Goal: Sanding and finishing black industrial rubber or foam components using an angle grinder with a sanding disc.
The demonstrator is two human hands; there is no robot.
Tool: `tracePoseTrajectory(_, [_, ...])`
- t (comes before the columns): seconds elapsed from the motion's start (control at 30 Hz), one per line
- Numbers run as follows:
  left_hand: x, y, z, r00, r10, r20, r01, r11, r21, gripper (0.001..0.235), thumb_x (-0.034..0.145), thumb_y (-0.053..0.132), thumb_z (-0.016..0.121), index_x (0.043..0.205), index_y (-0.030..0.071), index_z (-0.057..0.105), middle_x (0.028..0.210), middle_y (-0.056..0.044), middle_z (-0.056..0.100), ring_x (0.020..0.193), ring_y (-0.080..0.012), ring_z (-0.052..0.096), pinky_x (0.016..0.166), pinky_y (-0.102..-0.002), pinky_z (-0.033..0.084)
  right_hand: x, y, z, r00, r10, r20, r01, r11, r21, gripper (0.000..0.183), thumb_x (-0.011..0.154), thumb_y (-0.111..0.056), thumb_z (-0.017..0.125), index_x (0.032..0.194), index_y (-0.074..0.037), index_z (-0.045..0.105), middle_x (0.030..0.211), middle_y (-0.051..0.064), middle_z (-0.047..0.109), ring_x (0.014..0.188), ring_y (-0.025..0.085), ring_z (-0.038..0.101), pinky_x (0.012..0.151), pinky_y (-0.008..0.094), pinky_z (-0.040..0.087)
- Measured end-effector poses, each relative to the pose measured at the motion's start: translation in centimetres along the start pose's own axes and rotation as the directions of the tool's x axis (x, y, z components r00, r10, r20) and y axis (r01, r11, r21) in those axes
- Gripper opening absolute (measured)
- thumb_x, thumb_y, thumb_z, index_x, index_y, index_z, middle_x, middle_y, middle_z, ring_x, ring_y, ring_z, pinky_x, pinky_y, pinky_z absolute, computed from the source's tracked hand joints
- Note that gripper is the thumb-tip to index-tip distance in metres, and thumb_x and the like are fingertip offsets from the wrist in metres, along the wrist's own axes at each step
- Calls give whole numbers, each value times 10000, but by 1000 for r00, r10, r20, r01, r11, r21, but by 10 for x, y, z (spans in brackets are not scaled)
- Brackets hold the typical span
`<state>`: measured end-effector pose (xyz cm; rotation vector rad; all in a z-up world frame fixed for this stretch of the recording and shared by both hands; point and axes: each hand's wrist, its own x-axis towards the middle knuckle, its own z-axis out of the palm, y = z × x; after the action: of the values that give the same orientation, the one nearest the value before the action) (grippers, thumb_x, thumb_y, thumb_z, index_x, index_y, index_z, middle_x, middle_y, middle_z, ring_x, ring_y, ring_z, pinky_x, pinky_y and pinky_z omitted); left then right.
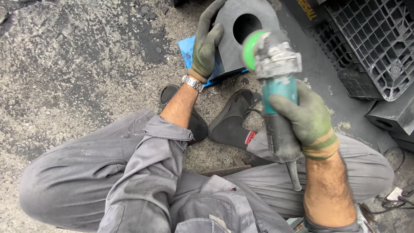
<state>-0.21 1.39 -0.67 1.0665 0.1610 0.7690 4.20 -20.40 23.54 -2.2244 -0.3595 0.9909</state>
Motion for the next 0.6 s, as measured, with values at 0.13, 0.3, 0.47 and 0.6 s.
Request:
tracePoseTrajectory(0.13, [4,7,-1,999,-50,-15,50,999,-12,580,1037,181,546,1583,22,432,1534,-141,517,1430,-215,494,1258,-331,365,8,12,-13,997,29,-68,0,918,396,499,906,-304,726,1296,-14,613,1035,75,689,824,181,671,741,312,570])
tracePoseTrajectory(0.3, [4,13,-2,997,-69,-34,69,998,-3,589,1019,181,550,1574,17,441,1506,-130,527,1407,-205,497,1264,-331,364,15,-3,-1,999,-5,-46,19,952,306,496,916,-282,717,1308,7,621,1062,71,701,871,146,679,778,282,576])
tracePoseTrajectory(0.47, [5,14,-1,995,-93,-23,91,994,-57,600,999,189,557,1565,24,445,1534,-123,544,1373,-207,525,1263,-346,392,17,4,-6,990,-126,62,111,972,206,533,923,-272,737,1353,18,612,1140,77,715,967,128,687,853,282,571])
tracePoseTrajectory(0.6, [4,16,-1,994,-98,-56,97,995,-21,605,992,207,574,1554,15,462,1528,-133,541,1410,-220,515,1266,-346,384,14,10,-17,999,9,-42,6,939,344,525,925,-330,715,1307,7,590,1023,95,683,816,189,689,729,325,587])
